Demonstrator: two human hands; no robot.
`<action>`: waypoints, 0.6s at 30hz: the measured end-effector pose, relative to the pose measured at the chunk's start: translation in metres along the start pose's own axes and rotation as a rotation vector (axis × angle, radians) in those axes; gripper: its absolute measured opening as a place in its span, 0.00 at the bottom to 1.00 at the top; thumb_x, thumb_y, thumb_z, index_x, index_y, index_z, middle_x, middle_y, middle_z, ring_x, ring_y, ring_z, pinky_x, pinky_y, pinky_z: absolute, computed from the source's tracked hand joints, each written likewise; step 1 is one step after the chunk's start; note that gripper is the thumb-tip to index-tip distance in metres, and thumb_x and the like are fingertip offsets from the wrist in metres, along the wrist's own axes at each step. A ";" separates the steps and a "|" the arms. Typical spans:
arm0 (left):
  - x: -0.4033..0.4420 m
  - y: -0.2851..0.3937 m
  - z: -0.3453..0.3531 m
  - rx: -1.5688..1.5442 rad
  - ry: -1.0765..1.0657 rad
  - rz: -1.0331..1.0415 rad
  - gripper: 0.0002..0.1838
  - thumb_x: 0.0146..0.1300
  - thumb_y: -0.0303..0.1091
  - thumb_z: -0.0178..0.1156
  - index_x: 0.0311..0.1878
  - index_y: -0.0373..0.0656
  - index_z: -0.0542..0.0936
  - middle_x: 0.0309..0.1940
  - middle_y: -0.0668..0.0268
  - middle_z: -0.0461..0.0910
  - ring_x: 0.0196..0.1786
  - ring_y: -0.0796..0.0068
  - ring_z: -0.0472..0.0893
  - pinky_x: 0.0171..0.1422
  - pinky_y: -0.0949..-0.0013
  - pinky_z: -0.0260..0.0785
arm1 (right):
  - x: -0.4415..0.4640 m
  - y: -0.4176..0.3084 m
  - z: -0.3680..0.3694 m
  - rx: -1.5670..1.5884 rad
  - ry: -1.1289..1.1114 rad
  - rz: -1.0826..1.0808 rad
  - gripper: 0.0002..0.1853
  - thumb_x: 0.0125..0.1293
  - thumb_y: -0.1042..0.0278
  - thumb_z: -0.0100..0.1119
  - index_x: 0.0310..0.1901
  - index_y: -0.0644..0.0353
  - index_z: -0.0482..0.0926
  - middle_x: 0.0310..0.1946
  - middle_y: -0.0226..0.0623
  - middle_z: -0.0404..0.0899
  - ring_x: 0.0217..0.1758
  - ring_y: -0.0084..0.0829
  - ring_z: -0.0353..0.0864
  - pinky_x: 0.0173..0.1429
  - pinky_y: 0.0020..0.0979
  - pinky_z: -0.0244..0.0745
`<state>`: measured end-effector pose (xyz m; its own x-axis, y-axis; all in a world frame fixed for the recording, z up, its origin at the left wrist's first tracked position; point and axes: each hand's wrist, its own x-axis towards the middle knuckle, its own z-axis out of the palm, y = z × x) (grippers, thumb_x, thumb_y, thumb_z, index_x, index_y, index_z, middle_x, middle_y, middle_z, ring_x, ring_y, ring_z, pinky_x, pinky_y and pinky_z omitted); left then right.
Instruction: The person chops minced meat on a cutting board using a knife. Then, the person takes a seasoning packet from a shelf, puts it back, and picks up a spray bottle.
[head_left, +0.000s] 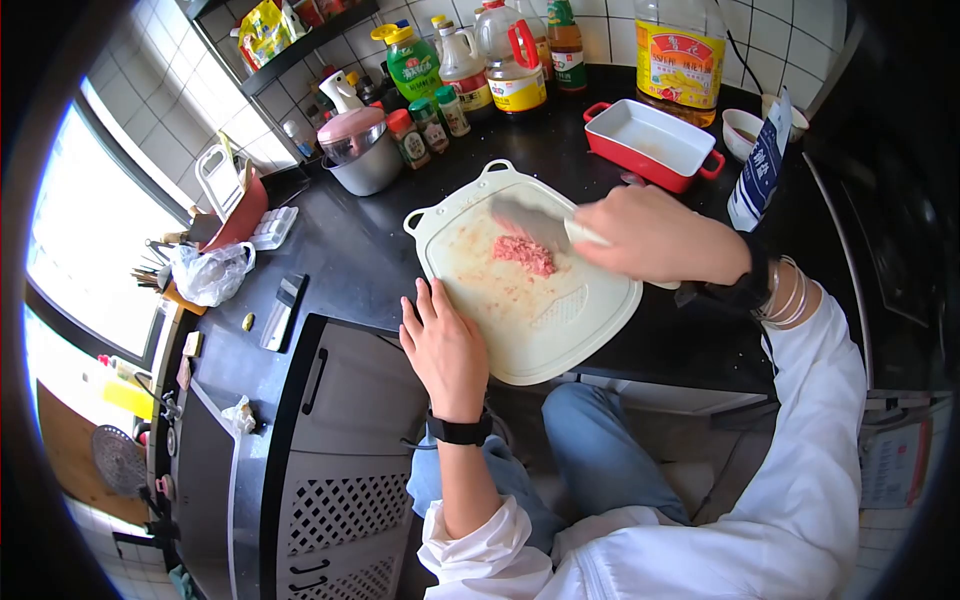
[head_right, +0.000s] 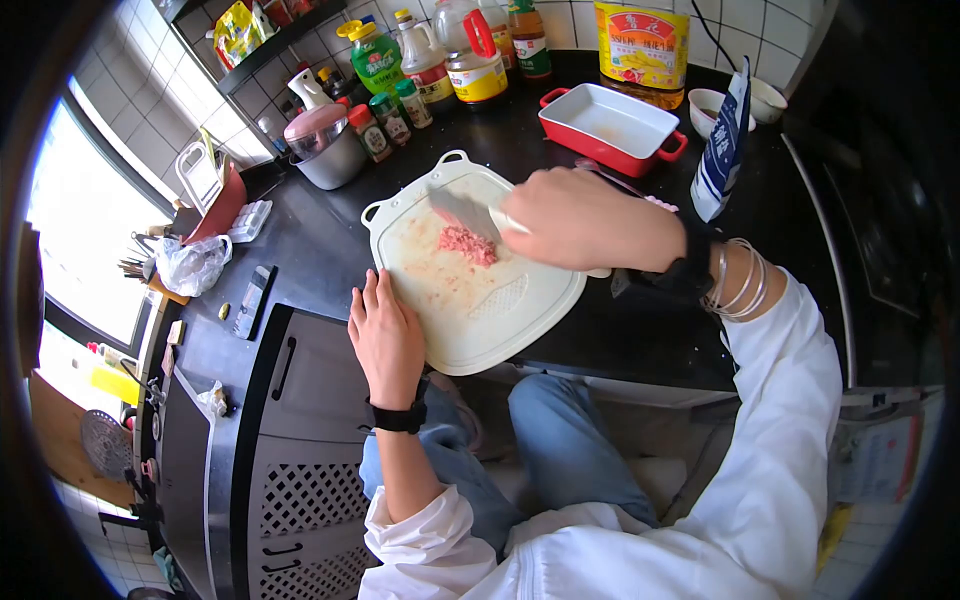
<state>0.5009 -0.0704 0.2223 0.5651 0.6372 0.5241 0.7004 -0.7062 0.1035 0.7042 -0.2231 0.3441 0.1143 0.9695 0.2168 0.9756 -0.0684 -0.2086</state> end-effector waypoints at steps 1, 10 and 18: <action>0.001 0.001 -0.001 -0.010 -0.001 -0.005 0.23 0.69 0.30 0.48 0.67 0.38 0.69 0.68 0.52 0.69 0.69 0.48 0.67 0.72 0.51 0.59 | 0.001 -0.004 -0.010 0.058 0.071 0.015 0.13 0.67 0.64 0.52 0.31 0.65 0.72 0.17 0.47 0.76 0.21 0.46 0.79 0.28 0.41 0.73; 0.002 0.003 -0.004 -0.006 -0.018 -0.020 0.23 0.68 0.30 0.48 0.66 0.38 0.69 0.68 0.52 0.69 0.70 0.48 0.67 0.72 0.51 0.58 | -0.002 0.003 0.021 -0.169 -0.111 -0.103 0.13 0.70 0.64 0.50 0.34 0.68 0.73 0.17 0.48 0.75 0.22 0.50 0.79 0.28 0.45 0.76; 0.001 0.001 -0.002 -0.007 -0.017 -0.012 0.23 0.68 0.29 0.48 0.67 0.38 0.68 0.68 0.52 0.69 0.70 0.48 0.66 0.73 0.51 0.58 | 0.004 -0.004 0.011 -0.046 0.263 -0.073 0.11 0.70 0.66 0.51 0.35 0.67 0.72 0.18 0.50 0.75 0.22 0.53 0.77 0.27 0.50 0.68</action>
<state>0.5018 -0.0709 0.2243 0.5638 0.6511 0.5082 0.7043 -0.7003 0.1159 0.6991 -0.2165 0.3352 0.0818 0.8785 0.4707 0.9899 -0.0166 -0.1410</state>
